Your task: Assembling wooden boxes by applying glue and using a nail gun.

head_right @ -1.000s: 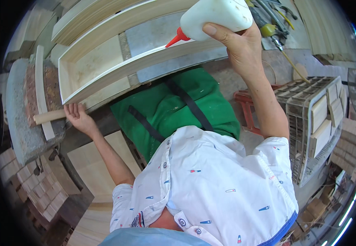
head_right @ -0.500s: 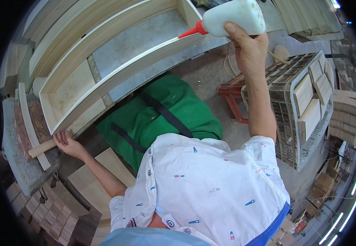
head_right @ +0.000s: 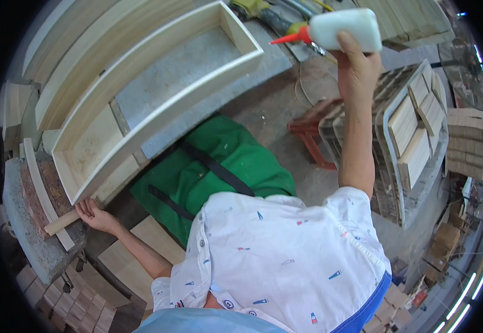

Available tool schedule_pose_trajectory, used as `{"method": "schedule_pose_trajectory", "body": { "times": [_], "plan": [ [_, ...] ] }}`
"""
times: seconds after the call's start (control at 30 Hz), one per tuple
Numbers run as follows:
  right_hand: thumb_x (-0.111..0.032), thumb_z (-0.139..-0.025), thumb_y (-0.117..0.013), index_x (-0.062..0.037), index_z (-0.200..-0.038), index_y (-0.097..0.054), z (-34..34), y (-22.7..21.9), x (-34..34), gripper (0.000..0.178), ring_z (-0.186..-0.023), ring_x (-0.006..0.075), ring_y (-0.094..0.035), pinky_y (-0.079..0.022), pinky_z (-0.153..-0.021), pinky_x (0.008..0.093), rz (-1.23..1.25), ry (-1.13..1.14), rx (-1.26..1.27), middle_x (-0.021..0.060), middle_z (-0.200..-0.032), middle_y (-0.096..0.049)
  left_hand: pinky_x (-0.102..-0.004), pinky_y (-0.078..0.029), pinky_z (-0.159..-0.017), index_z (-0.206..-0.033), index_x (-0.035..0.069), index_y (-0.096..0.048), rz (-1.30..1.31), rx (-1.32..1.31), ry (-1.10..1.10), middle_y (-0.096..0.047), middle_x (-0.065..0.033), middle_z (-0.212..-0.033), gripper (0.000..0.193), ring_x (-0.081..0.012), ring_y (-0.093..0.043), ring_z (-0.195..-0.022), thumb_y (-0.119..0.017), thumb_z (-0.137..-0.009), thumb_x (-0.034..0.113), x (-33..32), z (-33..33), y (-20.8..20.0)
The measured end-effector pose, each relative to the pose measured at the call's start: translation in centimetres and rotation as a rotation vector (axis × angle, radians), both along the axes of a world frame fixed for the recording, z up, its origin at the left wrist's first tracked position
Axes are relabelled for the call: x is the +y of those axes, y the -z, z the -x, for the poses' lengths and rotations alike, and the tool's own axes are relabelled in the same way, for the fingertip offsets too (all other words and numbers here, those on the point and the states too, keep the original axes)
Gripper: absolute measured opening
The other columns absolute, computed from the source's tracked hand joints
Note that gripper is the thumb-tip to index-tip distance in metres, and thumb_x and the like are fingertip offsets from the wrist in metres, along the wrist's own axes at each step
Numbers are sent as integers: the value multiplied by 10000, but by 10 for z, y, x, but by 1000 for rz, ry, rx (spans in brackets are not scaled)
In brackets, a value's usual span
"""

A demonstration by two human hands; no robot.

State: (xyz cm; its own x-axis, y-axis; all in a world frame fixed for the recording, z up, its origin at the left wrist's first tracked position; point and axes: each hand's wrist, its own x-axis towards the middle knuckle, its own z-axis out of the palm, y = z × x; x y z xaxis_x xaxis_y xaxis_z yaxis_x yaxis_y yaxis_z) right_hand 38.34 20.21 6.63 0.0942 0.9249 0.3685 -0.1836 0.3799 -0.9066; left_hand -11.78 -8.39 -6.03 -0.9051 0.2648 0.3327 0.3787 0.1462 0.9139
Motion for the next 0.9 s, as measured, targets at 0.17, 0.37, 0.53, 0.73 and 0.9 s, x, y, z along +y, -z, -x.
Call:
{"method": "schedule_pose_trajectory", "body": {
  "times": [0.17,0.37,0.53,0.73,0.9],
  "plan": [
    [-212,-898,-612,-11,-1176,-509,15,-29,34,359,-1030,280,-612,-544,-827,451,-31,-43,269,142,-1079,-614,-353,-443,-956,-1342,-53,-371,0,-32,-45,-516,-193,-1240,461,-253,-531,-1125,-512,-904,-20,3,-1,-2],
    [-236,-789,-701,15,-1166,-523,81,-77,120,487,-930,250,-626,-508,-812,362,39,-121,-674,140,-1020,-635,-355,-435,-969,-1353,-35,-370,-19,-50,-25,-498,-187,-1269,459,-254,-516,-1147,-499,-914,-1,1,-1,-2],
    [-325,-706,-738,30,-988,-608,153,-64,201,472,-787,236,-611,-481,-685,350,-535,-264,-1401,154,-847,-631,-359,-423,-984,-1357,-40,-357,-9,-96,-70,-496,-191,-1273,464,-261,-510,-1154,-492,-915,3,2,-7,-4],
    [-32,-610,-742,-69,-915,-723,216,-6,260,308,-930,307,-669,-527,-695,461,-239,-153,-2308,143,-1008,-686,-368,-388,-1015,-1367,-40,-332,20,-57,-42,-485,-197,-1289,477,-276,-489,-1187,-483,-917,4,-12,-25,-12],
    [-60,-704,-680,-77,-953,-714,225,8,275,252,-930,291,-670,-522,-689,449,-252,-122,-2359,124,-1023,-686,-373,-370,-1020,-1368,-45,-326,94,-57,-62,-492,-204,-1282,466,-277,-494,-1185,-471,-929,15,-43,-42,-15]
  ]
}}
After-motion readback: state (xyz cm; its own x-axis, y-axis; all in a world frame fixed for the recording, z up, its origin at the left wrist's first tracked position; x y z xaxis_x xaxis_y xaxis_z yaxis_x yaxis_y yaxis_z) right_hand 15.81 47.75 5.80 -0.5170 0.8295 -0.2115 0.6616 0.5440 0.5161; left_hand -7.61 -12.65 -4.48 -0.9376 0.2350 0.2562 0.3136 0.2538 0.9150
